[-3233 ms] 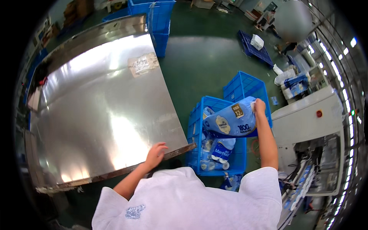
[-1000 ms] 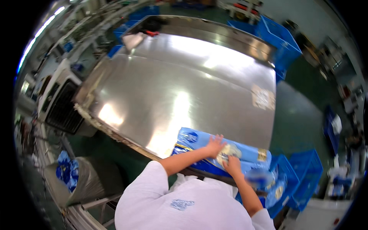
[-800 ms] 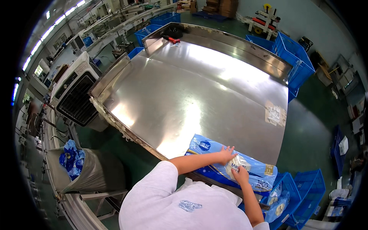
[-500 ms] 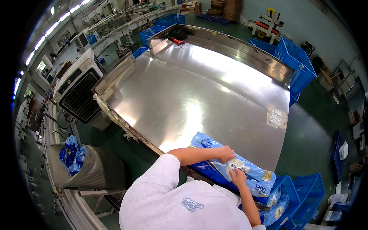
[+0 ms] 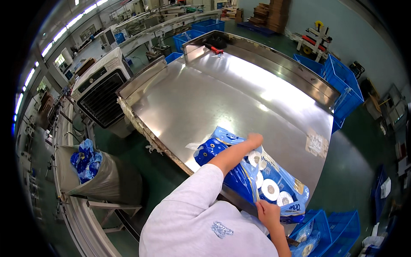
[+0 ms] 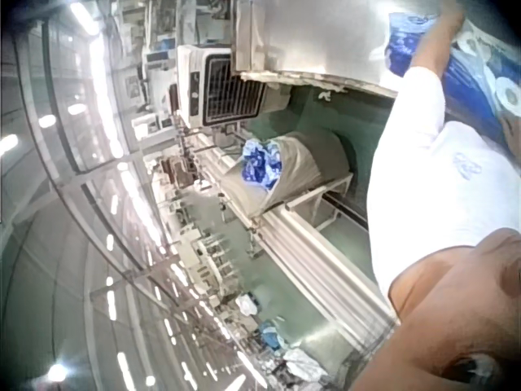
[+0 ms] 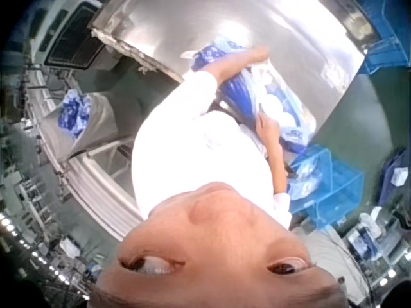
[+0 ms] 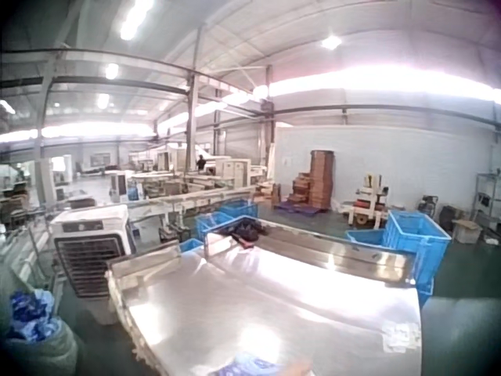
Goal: The person unpacks multi-roll toilet paper packages from blue crates, opens the plastic wrap, and places individual rolls onto a conveyor belt. The person repeats this process for multiple packages, discarding empty plastic wrappers into a nearby bin.
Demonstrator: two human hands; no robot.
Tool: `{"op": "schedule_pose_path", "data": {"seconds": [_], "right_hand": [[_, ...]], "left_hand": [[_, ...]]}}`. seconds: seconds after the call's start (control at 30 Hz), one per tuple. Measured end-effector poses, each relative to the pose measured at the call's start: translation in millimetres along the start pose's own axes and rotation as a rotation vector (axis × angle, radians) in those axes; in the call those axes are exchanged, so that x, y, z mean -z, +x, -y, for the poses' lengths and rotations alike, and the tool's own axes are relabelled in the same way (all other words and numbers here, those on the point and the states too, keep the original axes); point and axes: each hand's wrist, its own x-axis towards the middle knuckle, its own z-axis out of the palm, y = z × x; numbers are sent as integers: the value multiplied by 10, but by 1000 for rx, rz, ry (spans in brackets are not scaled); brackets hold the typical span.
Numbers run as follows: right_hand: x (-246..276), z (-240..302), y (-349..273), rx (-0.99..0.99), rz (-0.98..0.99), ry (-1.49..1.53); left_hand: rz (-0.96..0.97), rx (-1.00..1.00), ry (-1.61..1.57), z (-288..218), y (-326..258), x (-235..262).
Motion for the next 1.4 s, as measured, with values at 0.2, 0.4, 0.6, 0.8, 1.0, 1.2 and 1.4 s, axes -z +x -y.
{"op": "schedule_pose_path", "data": {"seconds": [0.2,0.4,0.6,0.8,1.0,1.2,1.4], "right_hand": [[98,-34,-369,242,19,-42],[-251,-524,-347,184,-86,-19],[-954,-1156,-185,-76,184,130],[-1055,-1199,515,-78,-106,-32],[-1420,-1365,1233,254,-58,-455],[-1444,-1530,1570,282,-194,-454],[-1199,-1803,2068,-119,18,-632]], "left_hand": [[32,180,43,626,339,148],[-76,32,12,438,259,340],[-157,-179,-178,415,-513,-109],[-14,1,-230,-9,-1909,-405],[-119,-51,-342,-305,-2176,-446],[-12,14,-660,-337,-2290,-85],[18,-41,-845,-340,-2589,126]]}}
